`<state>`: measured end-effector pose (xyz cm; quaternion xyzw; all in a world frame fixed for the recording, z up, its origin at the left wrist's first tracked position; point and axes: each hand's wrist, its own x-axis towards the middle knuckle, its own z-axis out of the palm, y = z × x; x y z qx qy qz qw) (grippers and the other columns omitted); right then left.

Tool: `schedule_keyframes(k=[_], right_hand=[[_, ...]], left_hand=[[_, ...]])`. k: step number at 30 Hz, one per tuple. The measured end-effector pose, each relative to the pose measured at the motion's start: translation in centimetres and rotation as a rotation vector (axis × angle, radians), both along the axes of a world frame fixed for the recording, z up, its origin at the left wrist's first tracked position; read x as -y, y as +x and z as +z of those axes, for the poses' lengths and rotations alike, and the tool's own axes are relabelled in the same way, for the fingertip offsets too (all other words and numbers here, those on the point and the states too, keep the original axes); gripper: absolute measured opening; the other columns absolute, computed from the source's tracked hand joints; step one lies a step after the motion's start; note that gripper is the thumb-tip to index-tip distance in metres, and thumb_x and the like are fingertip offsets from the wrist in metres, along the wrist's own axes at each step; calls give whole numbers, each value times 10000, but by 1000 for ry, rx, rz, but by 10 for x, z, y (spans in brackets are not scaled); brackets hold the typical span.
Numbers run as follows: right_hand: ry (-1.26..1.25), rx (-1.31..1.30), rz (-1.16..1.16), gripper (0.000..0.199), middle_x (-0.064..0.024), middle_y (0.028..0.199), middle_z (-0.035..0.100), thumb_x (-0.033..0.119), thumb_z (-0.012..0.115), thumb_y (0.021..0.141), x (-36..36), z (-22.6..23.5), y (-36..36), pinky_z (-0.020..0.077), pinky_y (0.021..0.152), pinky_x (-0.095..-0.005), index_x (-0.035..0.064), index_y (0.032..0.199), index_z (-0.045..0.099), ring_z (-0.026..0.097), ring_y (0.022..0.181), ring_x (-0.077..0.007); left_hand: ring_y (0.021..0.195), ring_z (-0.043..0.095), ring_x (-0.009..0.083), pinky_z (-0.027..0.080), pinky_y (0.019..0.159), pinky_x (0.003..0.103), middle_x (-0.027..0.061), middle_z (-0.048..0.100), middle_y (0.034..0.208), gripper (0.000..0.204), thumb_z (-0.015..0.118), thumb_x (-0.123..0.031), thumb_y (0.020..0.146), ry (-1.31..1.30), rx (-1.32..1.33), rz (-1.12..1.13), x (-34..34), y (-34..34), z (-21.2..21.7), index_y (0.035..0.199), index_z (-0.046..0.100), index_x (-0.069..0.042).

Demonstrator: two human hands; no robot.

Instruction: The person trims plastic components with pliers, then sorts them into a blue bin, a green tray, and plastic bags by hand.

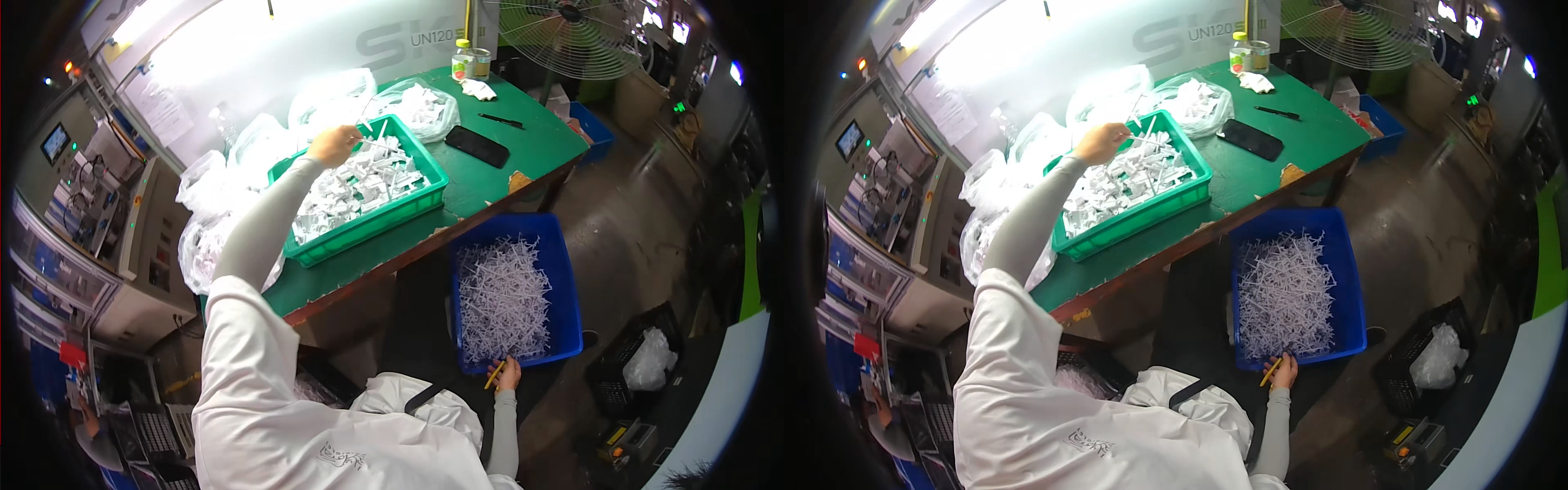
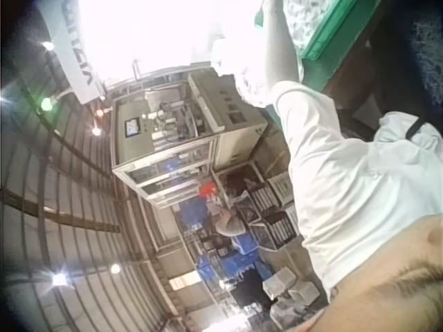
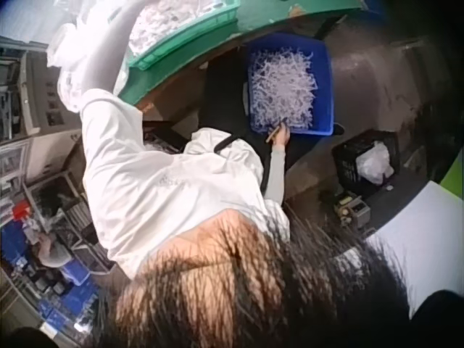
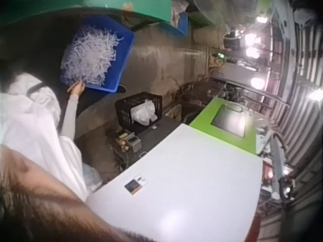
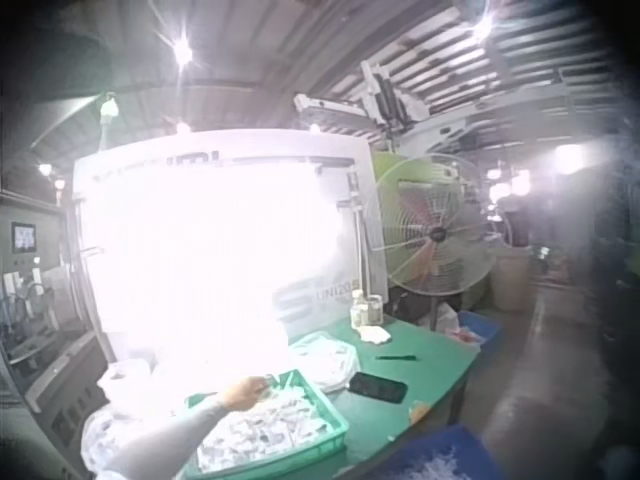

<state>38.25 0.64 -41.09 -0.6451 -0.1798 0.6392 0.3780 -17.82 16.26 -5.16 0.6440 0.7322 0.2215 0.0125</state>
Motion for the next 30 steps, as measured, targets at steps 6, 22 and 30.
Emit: schedule_keyframes(k=[6, 22, 30], right_hand=[[22, -4, -18, 515, -130, 961, 608, 366, 521, 890, -2, 0, 3, 525, 591, -348, 83, 1297, 381, 627, 720, -244], [386, -188, 103, 297, -61, 1097, 620, 239, 673, 844, -3, 47, -34, 482, 714, -268, 90, 1050, 520, 609, 860, -139], [321, -36, 218, 310, -6, 780, 579, 141, 753, 744, 16, 56, -30, 452, 603, -239, 90, 950, 529, 568, 682, -106]], left_hand=[[910, 618, 159, 479, 821, 303, 70, 650, 909, 223, 554, -190, 889, 5, 469, 12, 27, 38, 64, 1014, 618, -17], [581, 496, 77, 426, 546, 237, 6, 502, 620, 222, 519, -217, 878, -581, 673, -779, 85, 304, -196, 758, 554, -33], [626, 512, 107, 409, 533, 247, 34, 534, 740, 361, 631, -303, 856, -811, 1151, -445, 94, 353, -252, 1039, 518, -13]])
